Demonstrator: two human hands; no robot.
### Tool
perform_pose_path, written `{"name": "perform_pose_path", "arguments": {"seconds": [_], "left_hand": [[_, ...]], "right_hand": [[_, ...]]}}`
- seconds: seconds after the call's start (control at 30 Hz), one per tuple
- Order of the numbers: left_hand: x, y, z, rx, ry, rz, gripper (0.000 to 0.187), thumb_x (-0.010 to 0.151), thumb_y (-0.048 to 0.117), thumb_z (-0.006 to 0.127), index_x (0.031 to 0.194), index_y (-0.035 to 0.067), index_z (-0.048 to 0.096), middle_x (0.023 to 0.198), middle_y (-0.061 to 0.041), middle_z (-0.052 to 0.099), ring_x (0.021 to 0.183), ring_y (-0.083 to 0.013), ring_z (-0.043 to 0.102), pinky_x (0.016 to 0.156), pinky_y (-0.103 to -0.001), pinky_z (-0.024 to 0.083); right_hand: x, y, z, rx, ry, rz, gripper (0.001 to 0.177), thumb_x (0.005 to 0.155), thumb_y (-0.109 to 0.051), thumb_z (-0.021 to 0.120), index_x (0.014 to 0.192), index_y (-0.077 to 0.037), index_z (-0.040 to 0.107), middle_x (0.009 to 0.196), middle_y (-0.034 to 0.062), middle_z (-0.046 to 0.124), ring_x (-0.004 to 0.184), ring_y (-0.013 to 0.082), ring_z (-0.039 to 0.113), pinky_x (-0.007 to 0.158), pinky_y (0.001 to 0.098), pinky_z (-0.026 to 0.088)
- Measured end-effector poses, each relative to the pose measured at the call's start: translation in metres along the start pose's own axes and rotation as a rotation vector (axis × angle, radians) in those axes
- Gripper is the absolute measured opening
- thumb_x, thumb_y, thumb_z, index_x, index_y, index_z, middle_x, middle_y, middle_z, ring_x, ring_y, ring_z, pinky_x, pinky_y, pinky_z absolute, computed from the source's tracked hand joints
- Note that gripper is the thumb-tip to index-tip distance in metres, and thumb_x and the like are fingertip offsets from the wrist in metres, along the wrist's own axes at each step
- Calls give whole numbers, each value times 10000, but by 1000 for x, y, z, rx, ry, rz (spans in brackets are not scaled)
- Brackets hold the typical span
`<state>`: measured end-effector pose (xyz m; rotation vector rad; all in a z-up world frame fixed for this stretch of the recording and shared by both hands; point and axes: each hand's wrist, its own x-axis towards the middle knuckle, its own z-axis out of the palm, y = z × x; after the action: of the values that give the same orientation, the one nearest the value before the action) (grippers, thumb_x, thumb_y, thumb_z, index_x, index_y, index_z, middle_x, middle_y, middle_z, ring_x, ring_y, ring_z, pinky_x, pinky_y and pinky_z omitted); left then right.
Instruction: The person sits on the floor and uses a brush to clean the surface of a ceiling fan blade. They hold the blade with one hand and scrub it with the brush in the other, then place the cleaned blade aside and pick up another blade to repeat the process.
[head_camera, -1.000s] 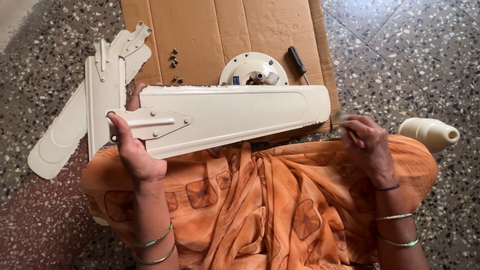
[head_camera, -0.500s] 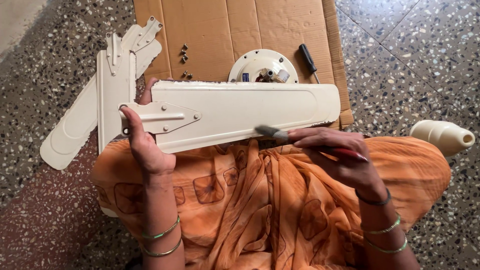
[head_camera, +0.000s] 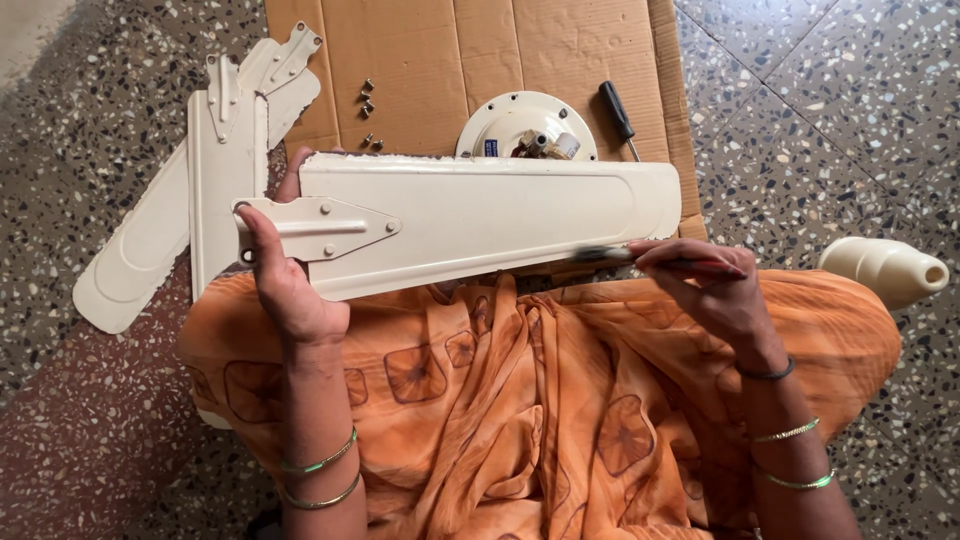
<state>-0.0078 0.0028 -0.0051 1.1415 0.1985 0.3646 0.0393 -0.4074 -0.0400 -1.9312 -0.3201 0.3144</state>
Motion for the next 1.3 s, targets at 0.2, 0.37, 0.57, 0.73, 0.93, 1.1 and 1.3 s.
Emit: {"name": "perform_pose_path", "arguments": {"seconds": [0.2, 0.37, 0.57, 0.73, 0.93, 1.1, 1.3], "left_hand": [[1, 2, 3, -6, -18, 13, 743, 1116, 559, 328, 1548, -30, 467, 1481, -140, 570, 1398, -235, 520, 1255, -394, 403], [1, 1, 2, -26, -44, 6, 755, 1120, 564, 326, 1563, -33, 455, 1460, -139, 574, 1396, -235, 522, 1266, -391, 396], [1, 0, 1, -12, -15, 2, 746, 1115, 565, 326, 1546, -26, 472, 1464, -139, 575, 1385, -236, 526, 1251, -396, 405], [1, -1, 0, -21, -16, 2, 734, 1119, 555, 324, 1543, -24, 480, 1469, -134, 574, 1387, -234, 529, 1249, -399, 412], [0, -2, -1, -50, -13, -6, 721, 1121, 547, 320, 1546, -14, 476, 1491, -129, 565, 1400, -232, 526, 1255, -397, 412], [0, -4, -2, -45, -9, -3, 726, 1119, 552, 343, 1546, -20, 476, 1496, -128, 562, 1398, -232, 526, 1245, -389, 410], [2, -7, -3, -87, -5, -13, 745, 1107, 566, 378, 1541, -31, 477, 1500, -125, 561, 1388, -225, 527, 1234, -384, 408]], "right_hand": [[-12, 26, -25, -358, 268, -65, 144, 953, -2, 710, 1072, -68, 756, 1185, 104, 761, 1067, 190, 752, 882, 281, 638], [-14, -14, -31, -168, 313, -13, 149, 988, 6, 713, 1132, -18, 744, 1150, 125, 765, 1025, 187, 747, 911, 286, 624], [9, -70, 5, 278, 193, -85, 153, 1003, 0, 677, 1149, 16, 721, 1126, 171, 763, 992, 216, 769, 923, 339, 663], [42, -105, 45, 420, -144, -407, 175, 1017, 8, 595, 1146, -7, 713, 1183, 191, 743, 1183, 278, 743, 1040, 394, 595], [50, -108, 78, 319, -337, -389, 211, 986, -7, 584, 1130, -15, 738, 1226, 182, 765, 1141, 285, 769, 1039, 420, 625], [42, -65, 56, 404, -329, -154, 225, 1000, -77, 595, 1178, 0, 709, 1300, 194, 703, 1092, 264, 759, 1005, 383, 645], [13, -7, -8, 306, -132, 150, 250, 975, -101, 634, 1182, 11, 719, 1103, 175, 764, 987, 226, 765, 932, 345, 646]]}}
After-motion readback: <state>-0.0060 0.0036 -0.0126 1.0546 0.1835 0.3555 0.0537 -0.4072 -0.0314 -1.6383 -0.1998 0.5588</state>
